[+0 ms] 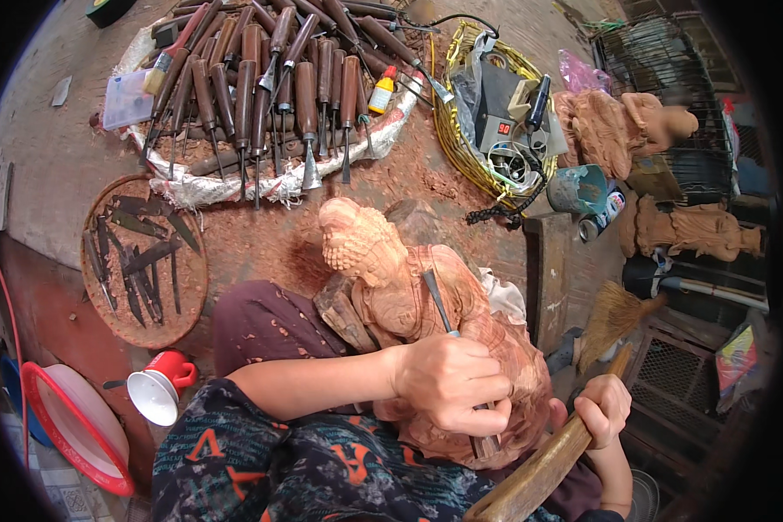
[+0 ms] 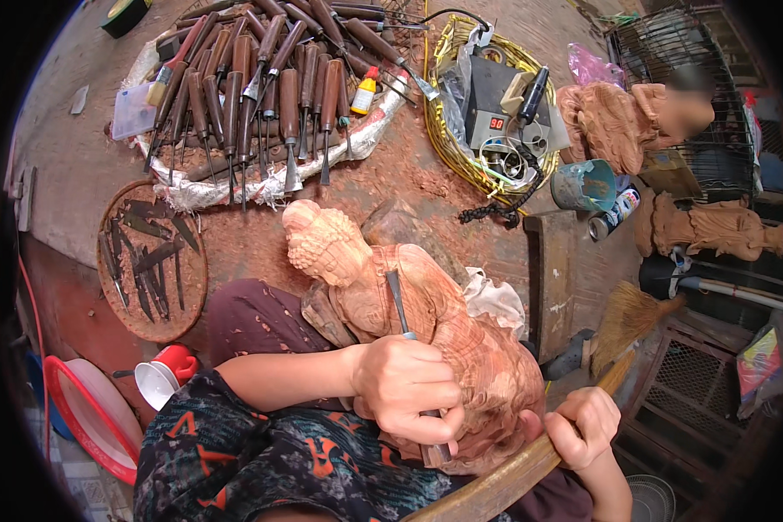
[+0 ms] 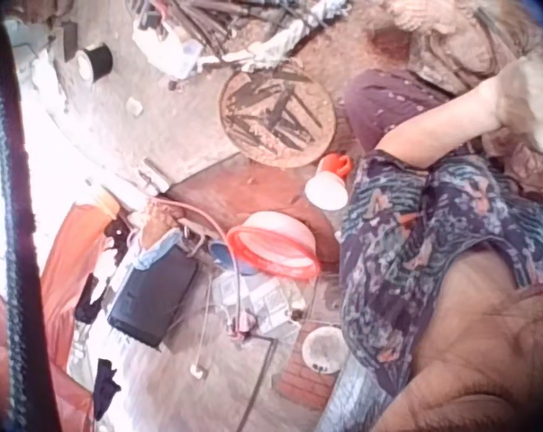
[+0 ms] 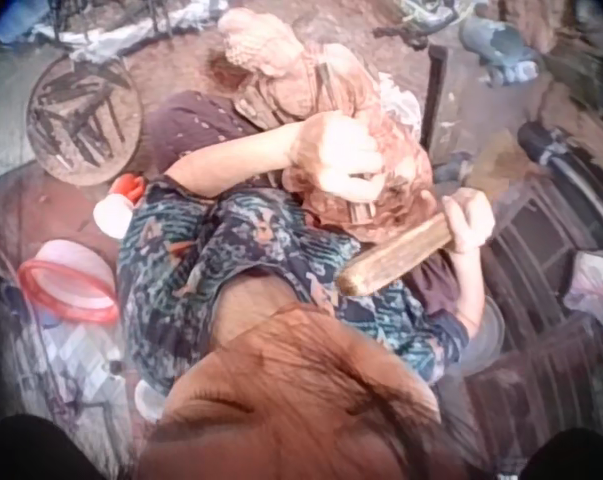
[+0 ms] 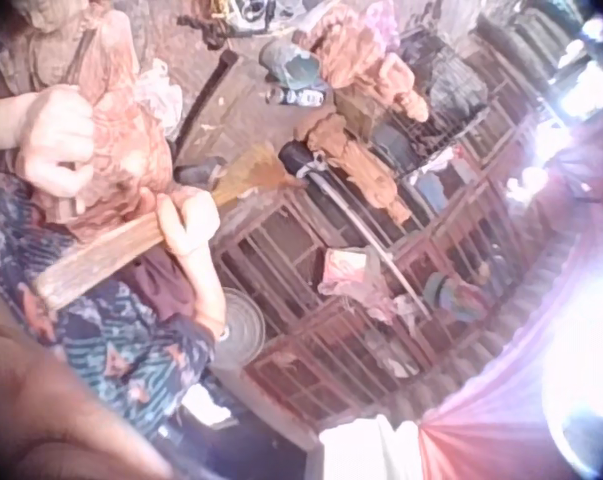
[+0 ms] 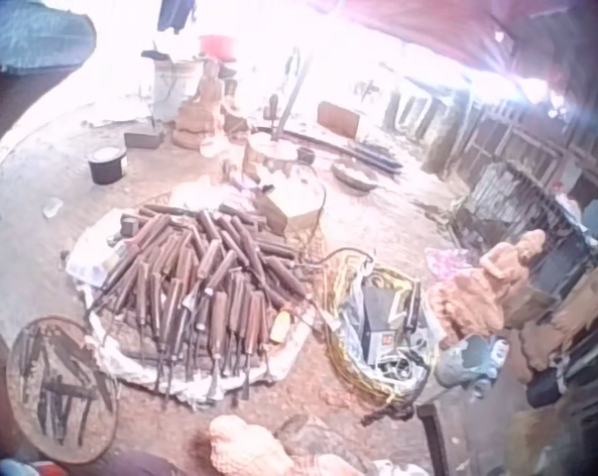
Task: The person carves a wooden Buddha statue using a rotary tool and then switches to a chisel and mallet. They refine the details on the statue's head and torso, occasionally rotating the piece to access different angles.
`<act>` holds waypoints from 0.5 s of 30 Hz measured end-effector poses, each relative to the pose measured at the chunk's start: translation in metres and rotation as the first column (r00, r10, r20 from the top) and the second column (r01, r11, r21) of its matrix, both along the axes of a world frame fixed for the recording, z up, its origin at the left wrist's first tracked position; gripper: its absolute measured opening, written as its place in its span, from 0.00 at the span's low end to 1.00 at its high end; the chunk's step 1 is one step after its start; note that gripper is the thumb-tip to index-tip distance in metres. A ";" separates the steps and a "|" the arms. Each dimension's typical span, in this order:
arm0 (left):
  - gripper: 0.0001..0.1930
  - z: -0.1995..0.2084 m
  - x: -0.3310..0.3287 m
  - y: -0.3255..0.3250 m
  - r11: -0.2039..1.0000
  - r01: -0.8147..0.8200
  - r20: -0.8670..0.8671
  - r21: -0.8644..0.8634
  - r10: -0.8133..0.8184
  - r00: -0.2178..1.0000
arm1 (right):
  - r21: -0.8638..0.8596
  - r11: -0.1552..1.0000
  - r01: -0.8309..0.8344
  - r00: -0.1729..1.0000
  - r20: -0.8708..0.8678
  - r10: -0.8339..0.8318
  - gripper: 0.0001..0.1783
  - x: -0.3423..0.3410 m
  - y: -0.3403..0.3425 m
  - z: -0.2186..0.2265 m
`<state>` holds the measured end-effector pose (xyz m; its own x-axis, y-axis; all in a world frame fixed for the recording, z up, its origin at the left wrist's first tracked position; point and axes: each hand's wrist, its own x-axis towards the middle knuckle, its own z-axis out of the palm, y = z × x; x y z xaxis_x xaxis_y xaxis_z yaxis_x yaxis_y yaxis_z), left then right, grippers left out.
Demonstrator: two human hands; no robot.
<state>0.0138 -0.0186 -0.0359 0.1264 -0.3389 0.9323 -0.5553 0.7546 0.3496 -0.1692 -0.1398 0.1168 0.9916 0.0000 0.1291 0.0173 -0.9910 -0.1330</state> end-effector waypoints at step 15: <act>0.17 -0.011 0.011 -0.008 1.000 -0.019 -0.048 -0.018 0.018 0.999 | -0.161 0.986 -0.039 0.999 -0.022 0.036 0.15 0.007 0.001 -0.003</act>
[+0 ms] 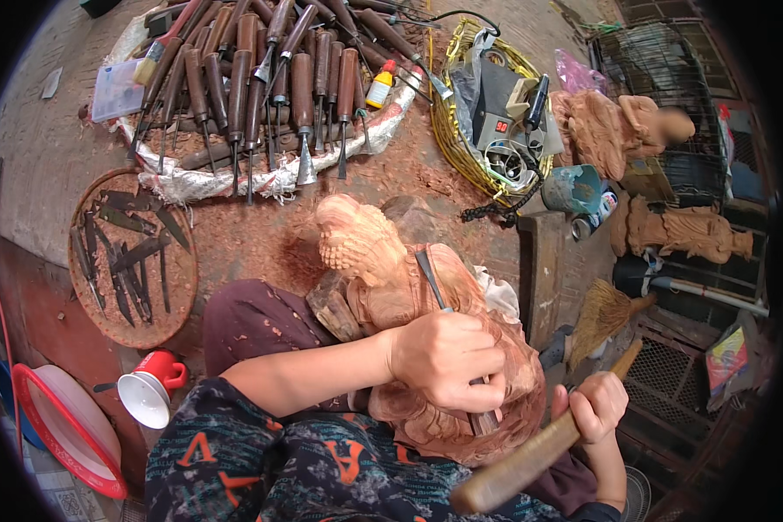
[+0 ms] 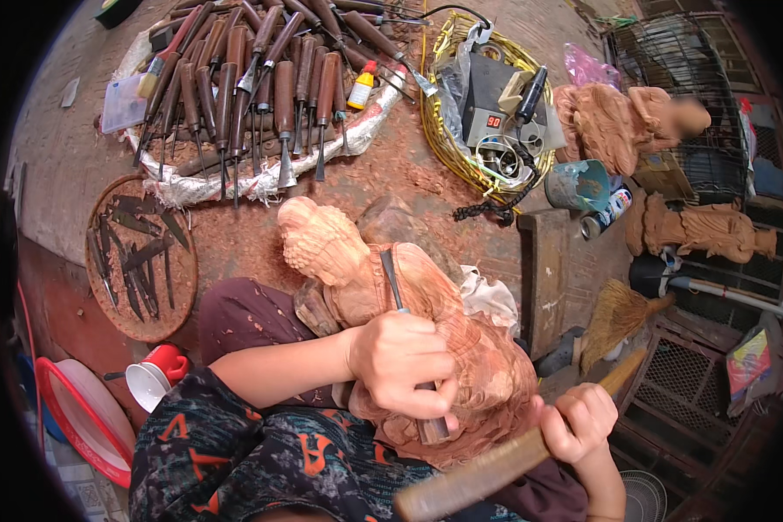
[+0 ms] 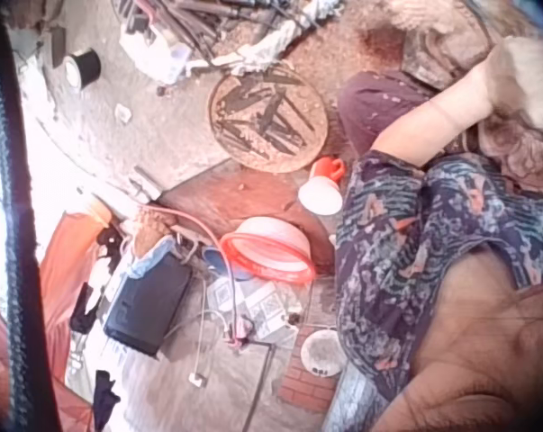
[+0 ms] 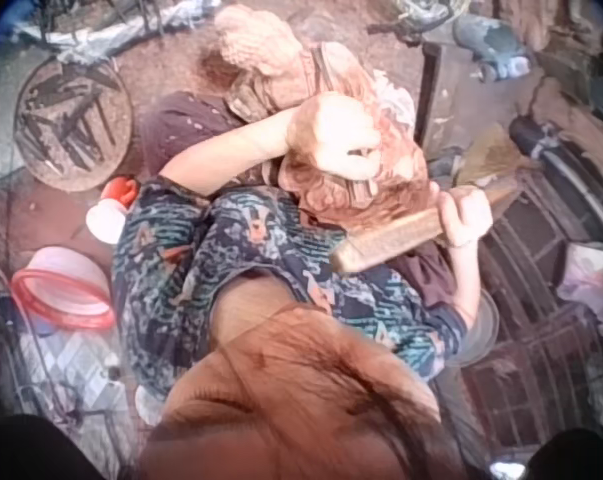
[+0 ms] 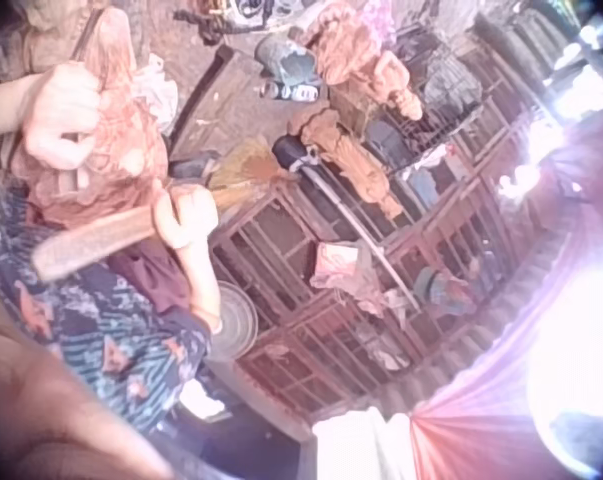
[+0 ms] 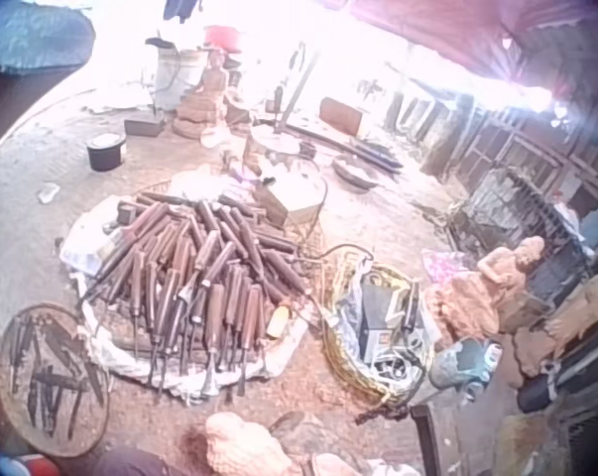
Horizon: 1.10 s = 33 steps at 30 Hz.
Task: The person carves a wooden Buddha statue using a rotary tool and then switches to a chisel and mallet. They refine the details on the statue's head and torso, occasionally rotating the piece to access different angles.
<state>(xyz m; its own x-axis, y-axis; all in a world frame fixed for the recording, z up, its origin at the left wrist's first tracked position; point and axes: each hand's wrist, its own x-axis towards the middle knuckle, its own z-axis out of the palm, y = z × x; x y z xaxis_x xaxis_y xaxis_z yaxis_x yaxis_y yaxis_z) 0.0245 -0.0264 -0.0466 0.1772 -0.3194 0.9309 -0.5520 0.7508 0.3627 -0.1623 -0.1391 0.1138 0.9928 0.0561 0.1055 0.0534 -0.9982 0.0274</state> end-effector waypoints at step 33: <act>0.18 0.014 -0.004 0.006 1.000 0.012 -0.121 -0.018 -0.014 0.993 | 0.103 0.993 0.058 0.996 0.063 -0.064 0.15 0.003 0.005 0.009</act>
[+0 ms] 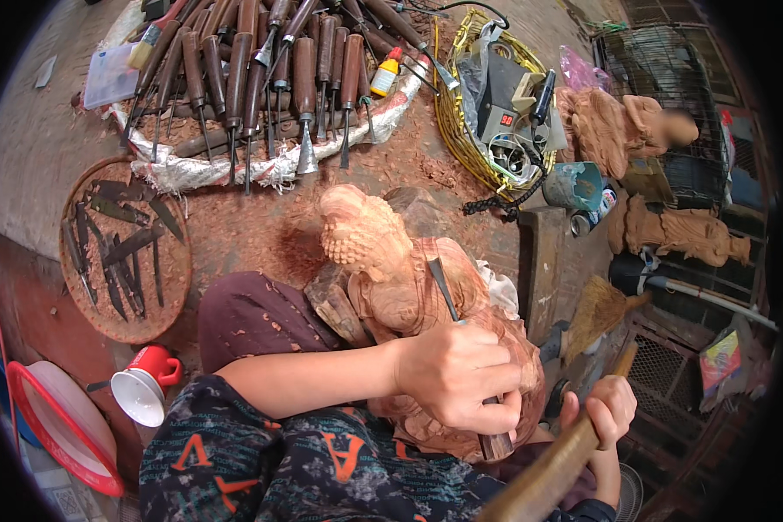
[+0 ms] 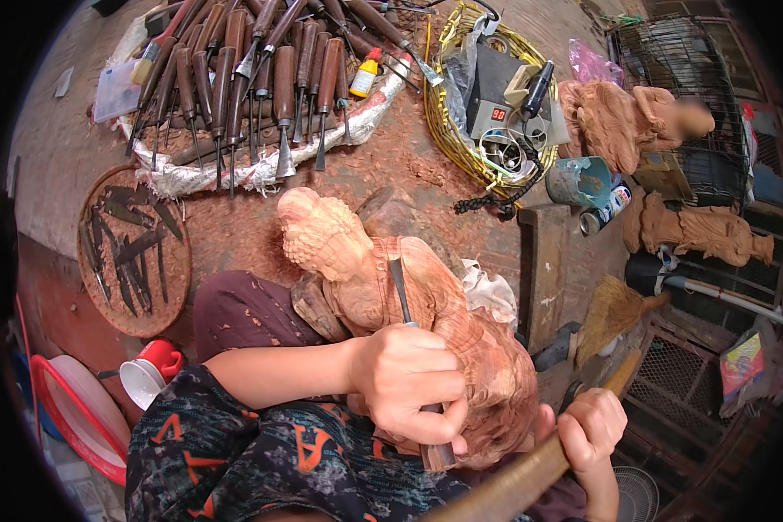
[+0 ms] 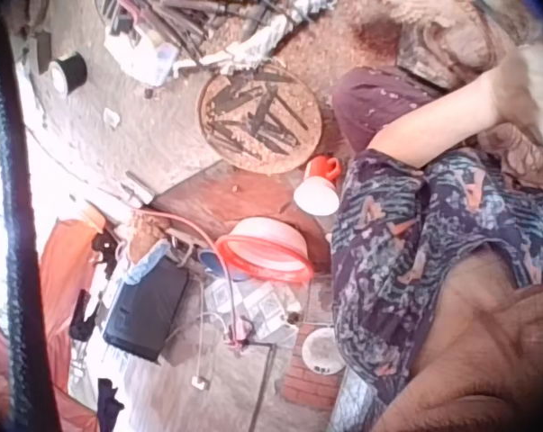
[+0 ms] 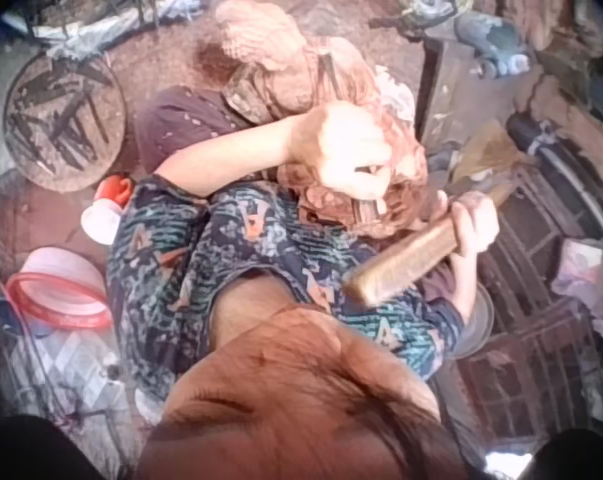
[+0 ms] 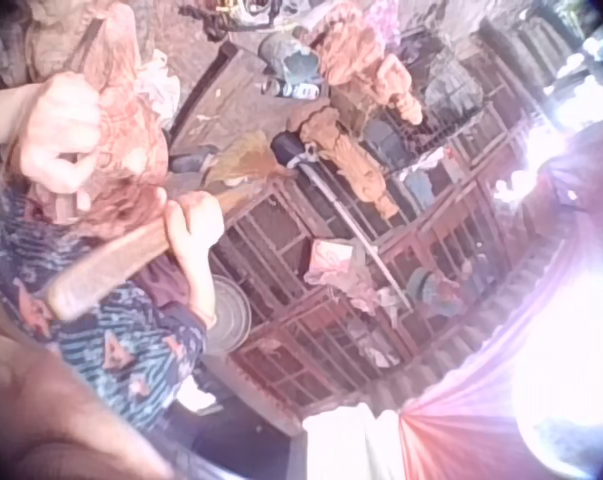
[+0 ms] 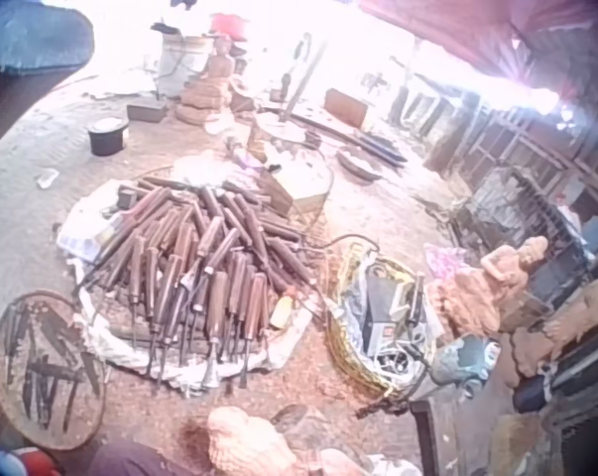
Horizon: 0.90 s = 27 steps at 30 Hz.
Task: The person carves a wooden Buddha statue using a rotary tool and then switches to a chisel and mallet. They refine the details on the statue's head and torso, occasionally rotating the piece to access different angles.
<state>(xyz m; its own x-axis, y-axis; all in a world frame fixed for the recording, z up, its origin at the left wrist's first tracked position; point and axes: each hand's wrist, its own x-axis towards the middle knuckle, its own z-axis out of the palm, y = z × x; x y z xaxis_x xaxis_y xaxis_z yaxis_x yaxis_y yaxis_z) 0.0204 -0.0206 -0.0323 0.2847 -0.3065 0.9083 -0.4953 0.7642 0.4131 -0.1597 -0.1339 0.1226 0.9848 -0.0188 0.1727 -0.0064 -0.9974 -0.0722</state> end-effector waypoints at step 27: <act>0.20 -0.006 0.011 0.002 0.999 0.029 -0.003 -0.025 -0.030 1.000 | -0.012 1.000 0.021 1.000 -0.008 -0.021 0.14 0.007 -0.002 -0.004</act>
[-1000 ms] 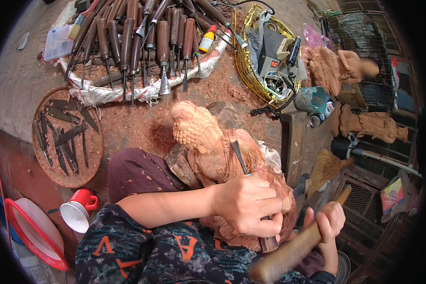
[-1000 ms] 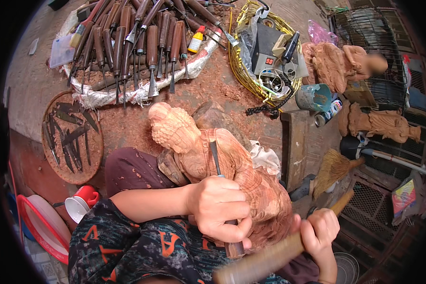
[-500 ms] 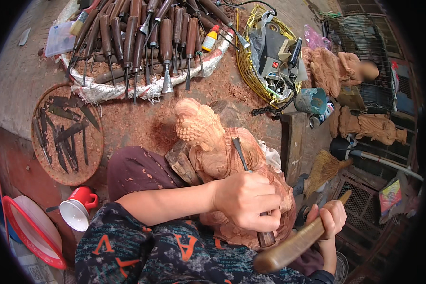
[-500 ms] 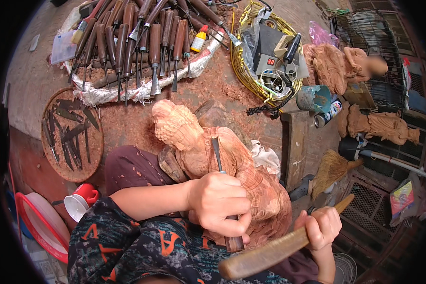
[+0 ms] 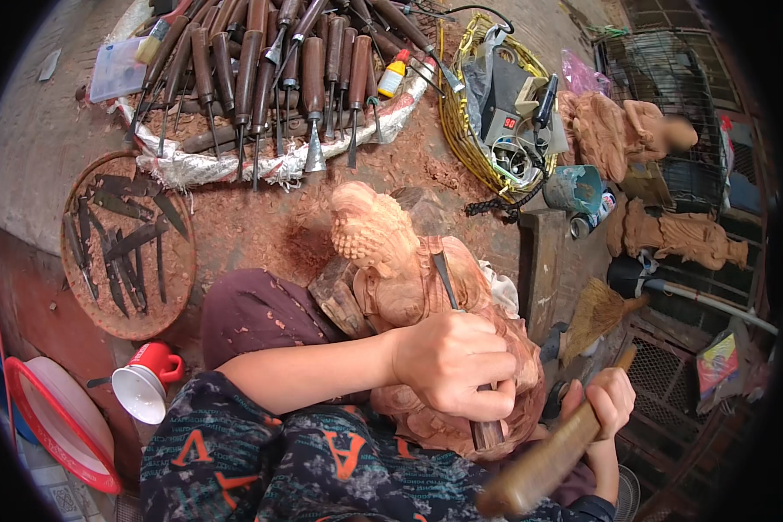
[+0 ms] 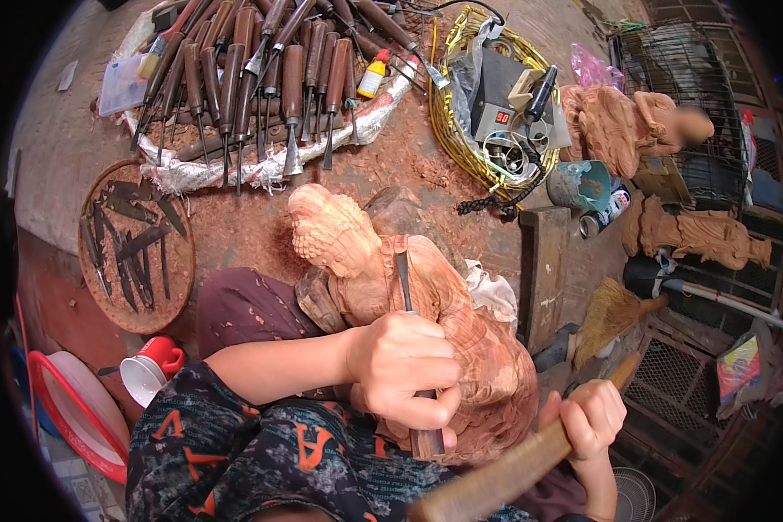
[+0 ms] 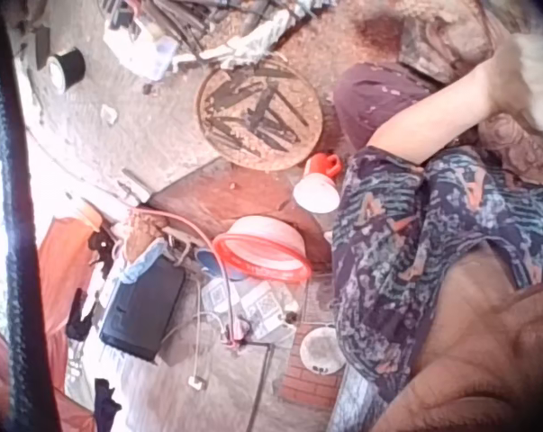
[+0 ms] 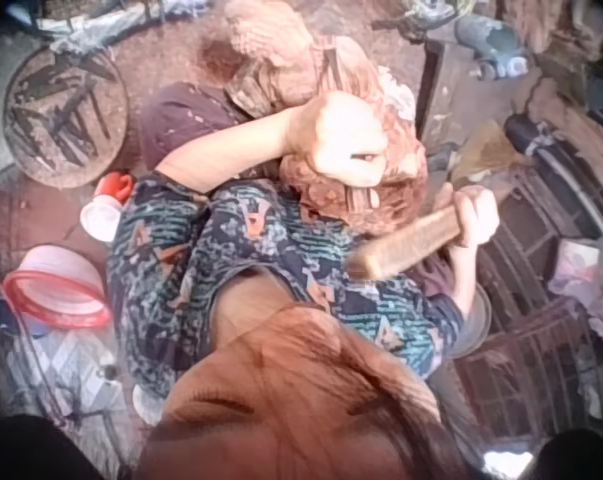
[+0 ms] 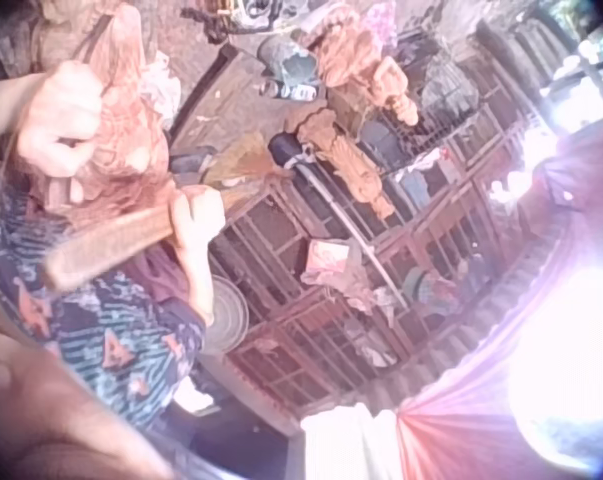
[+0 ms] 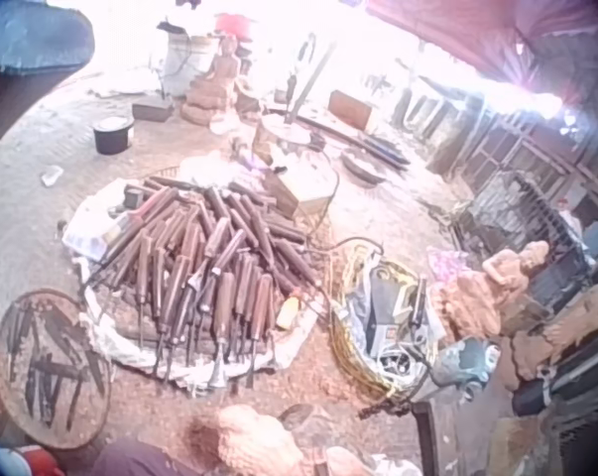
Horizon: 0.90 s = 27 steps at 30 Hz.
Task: The person carves a wooden Buddha statue using a rotary tool and then switches to a chisel and mallet. They refine the details on the statue's head and torso, occasionally rotating the piece to access different angles.
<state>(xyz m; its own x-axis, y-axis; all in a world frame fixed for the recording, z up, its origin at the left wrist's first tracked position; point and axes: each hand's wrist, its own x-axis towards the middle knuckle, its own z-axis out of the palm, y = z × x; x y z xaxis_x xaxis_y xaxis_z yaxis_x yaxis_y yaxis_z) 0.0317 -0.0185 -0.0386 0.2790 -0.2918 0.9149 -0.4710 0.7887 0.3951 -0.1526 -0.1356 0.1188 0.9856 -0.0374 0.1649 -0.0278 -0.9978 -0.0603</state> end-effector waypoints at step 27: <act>0.20 0.009 0.004 -0.004 0.999 0.025 -0.060 0.022 -0.024 0.998 | 0.103 0.994 0.036 0.989 0.139 -0.050 0.16 -0.001 0.005 -0.001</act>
